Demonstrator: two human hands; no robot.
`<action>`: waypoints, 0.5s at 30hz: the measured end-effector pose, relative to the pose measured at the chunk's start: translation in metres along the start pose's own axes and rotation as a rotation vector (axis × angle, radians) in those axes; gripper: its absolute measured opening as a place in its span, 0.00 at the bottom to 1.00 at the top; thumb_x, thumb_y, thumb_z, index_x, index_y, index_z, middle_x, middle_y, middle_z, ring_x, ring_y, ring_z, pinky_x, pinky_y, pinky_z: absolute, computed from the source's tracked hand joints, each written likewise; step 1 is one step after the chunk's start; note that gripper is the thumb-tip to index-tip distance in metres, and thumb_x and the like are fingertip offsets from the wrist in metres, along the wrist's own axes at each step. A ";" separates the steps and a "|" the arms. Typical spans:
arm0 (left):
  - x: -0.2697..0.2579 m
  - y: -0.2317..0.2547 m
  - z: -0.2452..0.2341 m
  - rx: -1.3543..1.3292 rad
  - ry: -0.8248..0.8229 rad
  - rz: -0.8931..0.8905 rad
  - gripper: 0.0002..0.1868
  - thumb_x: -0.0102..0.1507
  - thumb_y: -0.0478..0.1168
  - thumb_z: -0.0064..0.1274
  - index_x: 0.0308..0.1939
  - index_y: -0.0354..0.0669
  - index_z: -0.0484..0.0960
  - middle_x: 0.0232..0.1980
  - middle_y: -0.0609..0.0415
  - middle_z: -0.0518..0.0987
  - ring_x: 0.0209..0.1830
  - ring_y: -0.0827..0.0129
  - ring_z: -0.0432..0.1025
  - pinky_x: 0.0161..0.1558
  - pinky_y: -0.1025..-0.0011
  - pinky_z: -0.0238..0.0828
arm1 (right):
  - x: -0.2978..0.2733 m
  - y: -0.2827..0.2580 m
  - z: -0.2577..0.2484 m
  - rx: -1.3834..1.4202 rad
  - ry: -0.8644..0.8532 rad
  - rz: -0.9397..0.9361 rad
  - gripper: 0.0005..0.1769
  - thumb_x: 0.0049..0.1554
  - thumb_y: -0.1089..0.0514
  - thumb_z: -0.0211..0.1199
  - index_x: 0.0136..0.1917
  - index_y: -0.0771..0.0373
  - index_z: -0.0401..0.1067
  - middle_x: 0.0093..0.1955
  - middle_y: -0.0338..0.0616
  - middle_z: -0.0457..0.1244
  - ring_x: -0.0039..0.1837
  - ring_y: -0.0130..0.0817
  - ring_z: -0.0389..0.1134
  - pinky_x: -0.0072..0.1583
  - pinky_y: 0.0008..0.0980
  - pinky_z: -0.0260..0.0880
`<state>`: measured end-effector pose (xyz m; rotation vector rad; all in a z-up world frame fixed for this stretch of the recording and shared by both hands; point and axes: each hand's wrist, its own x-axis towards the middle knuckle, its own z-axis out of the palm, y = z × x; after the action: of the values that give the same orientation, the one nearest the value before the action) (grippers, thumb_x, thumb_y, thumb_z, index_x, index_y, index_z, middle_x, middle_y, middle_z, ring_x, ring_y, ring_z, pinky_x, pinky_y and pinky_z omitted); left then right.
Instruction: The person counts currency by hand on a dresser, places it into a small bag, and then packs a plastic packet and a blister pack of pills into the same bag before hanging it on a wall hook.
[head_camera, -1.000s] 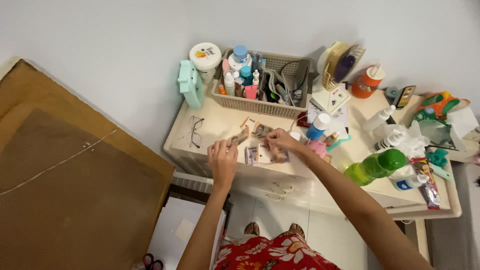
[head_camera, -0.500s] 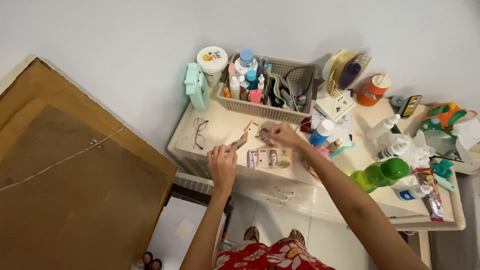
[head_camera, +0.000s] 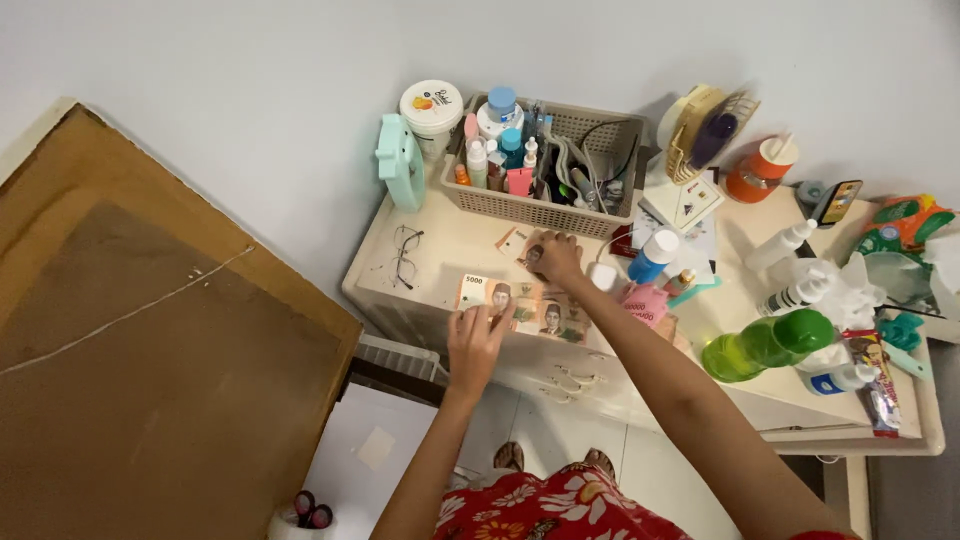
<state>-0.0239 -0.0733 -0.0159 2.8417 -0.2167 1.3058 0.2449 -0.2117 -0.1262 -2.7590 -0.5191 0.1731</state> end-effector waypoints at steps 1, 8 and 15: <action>0.001 0.000 -0.002 0.002 0.001 -0.001 0.12 0.66 0.38 0.55 0.51 0.61 0.85 0.38 0.59 0.72 0.41 0.69 0.70 0.49 0.64 0.67 | -0.004 -0.005 -0.013 0.000 0.000 -0.003 0.46 0.45 0.42 0.78 0.69 0.60 0.63 0.62 0.58 0.61 0.68 0.63 0.59 0.63 0.60 0.62; 0.001 -0.007 0.006 -0.010 0.031 0.021 0.13 0.66 0.36 0.54 0.50 0.61 0.86 0.39 0.59 0.72 0.41 0.69 0.70 0.48 0.65 0.68 | 0.006 0.010 -0.017 0.123 -0.060 0.151 0.24 0.44 0.49 0.74 0.52 0.52 0.70 0.63 0.49 0.62 0.70 0.54 0.59 0.69 0.60 0.52; 0.012 -0.023 0.009 -0.048 0.073 -0.027 0.11 0.67 0.38 0.53 0.47 0.61 0.86 0.39 0.61 0.72 0.43 0.69 0.71 0.49 0.67 0.66 | -0.038 0.019 -0.084 0.716 0.113 -0.336 0.15 0.55 0.60 0.73 0.42 0.57 0.64 0.32 0.41 0.63 0.38 0.37 0.68 0.46 0.33 0.68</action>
<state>-0.0069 -0.0526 -0.0117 2.7419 -0.2058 1.3775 0.2314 -0.2675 -0.0512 -1.9473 -0.7129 0.0946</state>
